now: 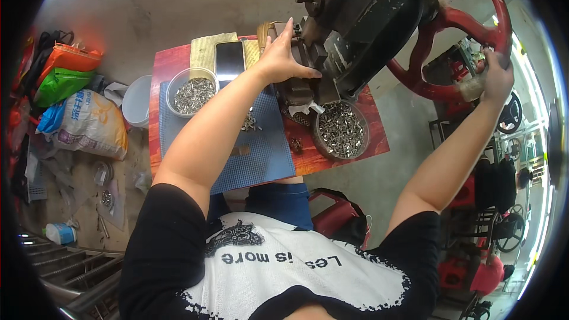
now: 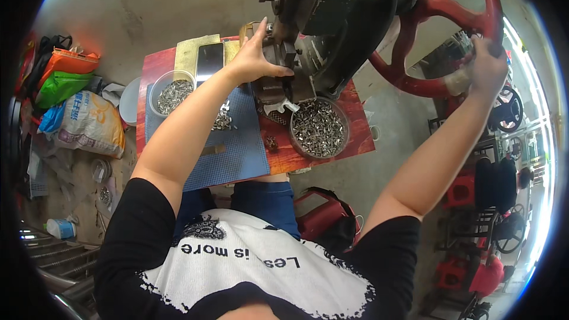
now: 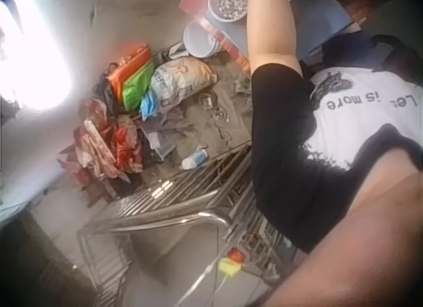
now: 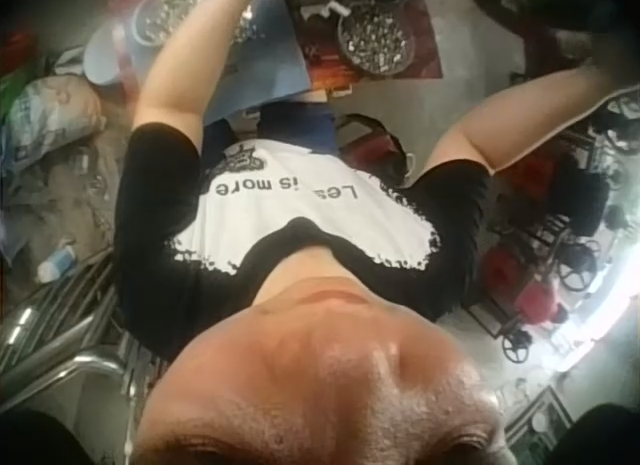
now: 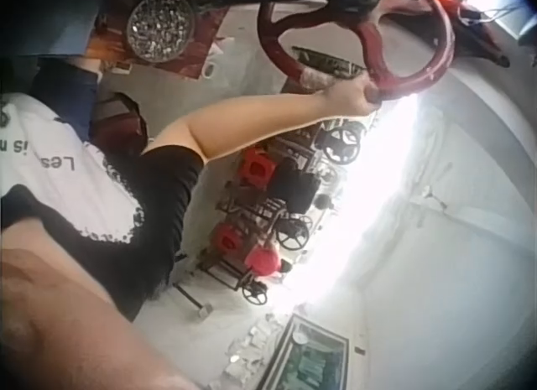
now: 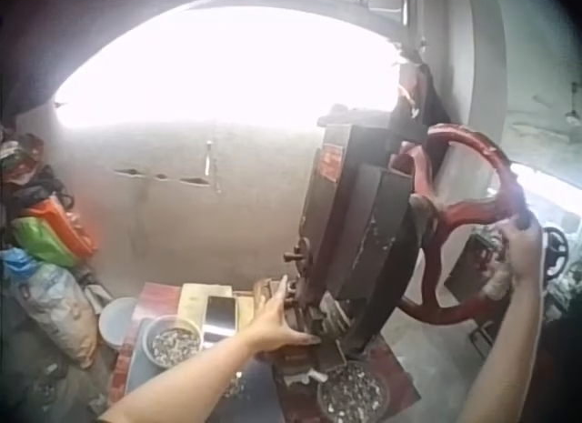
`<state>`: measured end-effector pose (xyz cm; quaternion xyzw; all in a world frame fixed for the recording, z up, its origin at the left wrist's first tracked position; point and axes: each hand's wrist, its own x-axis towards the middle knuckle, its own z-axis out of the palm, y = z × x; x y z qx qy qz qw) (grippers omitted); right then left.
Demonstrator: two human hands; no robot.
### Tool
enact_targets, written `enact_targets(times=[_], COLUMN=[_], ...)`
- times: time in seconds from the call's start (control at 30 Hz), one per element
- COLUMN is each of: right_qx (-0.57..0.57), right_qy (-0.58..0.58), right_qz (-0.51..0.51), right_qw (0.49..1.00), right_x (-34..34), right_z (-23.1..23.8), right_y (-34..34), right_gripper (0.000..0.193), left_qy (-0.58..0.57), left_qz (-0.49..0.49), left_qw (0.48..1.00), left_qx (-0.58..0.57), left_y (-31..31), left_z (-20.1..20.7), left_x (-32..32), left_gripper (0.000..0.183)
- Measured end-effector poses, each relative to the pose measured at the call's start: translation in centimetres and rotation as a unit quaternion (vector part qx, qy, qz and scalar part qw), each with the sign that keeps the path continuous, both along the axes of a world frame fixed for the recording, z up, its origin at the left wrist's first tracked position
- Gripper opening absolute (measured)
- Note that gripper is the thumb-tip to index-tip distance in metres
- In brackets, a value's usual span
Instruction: Assembling small decorative metal components onto a strip and securing them using a manual press.
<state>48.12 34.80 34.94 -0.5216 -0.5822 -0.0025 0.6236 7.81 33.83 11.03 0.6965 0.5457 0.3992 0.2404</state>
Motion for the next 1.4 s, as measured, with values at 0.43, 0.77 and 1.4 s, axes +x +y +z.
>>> enact_targets(times=[0.43,0.77,1.4], right_qx=[0.176,0.226,-0.125], right_qy=[0.11,0.038,-0.258], right_qz=[0.023,-0.067,0.203], right_qw=[0.978,0.971,0.936], right_x=[-4.0,-2.9,-17.9], right_z=[-11.1,-16.2,-20.5], right_y=[-1.0,0.6,-6.0], right_gripper=[0.015,0.036,0.024], left_qy=[-0.012,0.011,0.012], left_qz=[0.042,0.078,0.066], left_qw=[0.999,0.996,0.986], left_qx=[0.007,0.044,0.152], left_y=[-5.1,-7.6,-7.9], left_z=[-0.2,-0.6,0.0], left_x=[1.8,3.2,3.3], left_gripper=[0.149,0.144,0.137])
